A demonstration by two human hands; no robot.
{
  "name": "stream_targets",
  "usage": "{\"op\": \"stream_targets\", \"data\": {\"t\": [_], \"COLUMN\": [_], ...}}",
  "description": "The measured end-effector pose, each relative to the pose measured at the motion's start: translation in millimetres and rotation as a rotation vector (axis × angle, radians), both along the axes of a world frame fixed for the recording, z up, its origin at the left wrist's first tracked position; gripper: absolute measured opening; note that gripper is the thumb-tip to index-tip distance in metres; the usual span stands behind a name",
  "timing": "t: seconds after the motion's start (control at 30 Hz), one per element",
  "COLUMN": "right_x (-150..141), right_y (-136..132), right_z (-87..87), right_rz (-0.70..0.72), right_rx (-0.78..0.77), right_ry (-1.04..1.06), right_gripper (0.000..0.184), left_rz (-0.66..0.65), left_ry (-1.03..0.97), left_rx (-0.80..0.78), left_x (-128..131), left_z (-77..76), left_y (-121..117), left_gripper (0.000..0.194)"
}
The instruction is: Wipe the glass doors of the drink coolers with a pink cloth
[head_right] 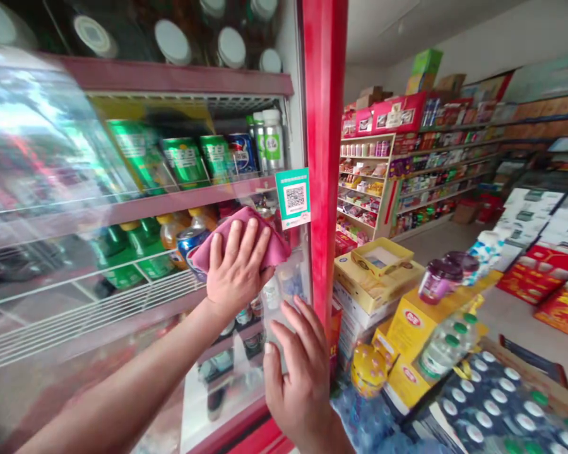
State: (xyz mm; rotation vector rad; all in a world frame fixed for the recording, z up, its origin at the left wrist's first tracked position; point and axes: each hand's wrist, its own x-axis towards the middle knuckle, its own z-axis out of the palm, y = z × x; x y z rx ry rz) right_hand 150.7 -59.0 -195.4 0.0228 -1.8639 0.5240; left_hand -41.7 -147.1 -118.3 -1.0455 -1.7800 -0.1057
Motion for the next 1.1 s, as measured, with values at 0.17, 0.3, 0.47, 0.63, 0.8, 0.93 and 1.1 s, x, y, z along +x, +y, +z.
{"op": "stream_targets", "data": {"t": [0.17,0.3,0.47,0.63,0.8,0.93,1.1], "right_x": [21.0,27.7,18.2,-5.0,-29.5,-44.3,-57.3], "right_y": [15.8,17.6,0.2,-37.9,-91.9,-134.9,-184.6], "right_z": [-7.7,-15.1,-16.7,-12.9,-5.9,0.8,8.6], "right_rz": [-0.099,-0.136,-0.072,0.032,0.162,0.268,0.375], "right_rx": [-0.02,-0.035,-0.014,0.019,0.064,0.109,0.157], "right_ry": [-0.059,-0.057,-0.067,-0.069,-0.082,-0.095,-0.065], "right_gripper": [0.026,0.024,0.021,0.022,0.022,0.022,0.022], "left_rz": [-0.11,-0.111,-0.067,0.018,0.118,0.192,0.278], "left_ry": [-0.036,-0.019,0.067,0.151,0.202,0.222,0.229], "left_rx": [-0.163,-0.249,-0.306,-0.288,-0.209,-0.116,0.006], "left_x": [-3.5,-4.3,-4.8,-4.2,0.1,1.6,2.2], "left_z": [-3.5,-6.9,-12.4,-21.4,-29.2,-36.6,-48.4], "left_y": [48.1,59.5,33.6,-39.8,-130.8,-198.0,-278.6], "left_gripper": [0.087,0.085,0.081,0.079,0.078,0.08,0.079]}}
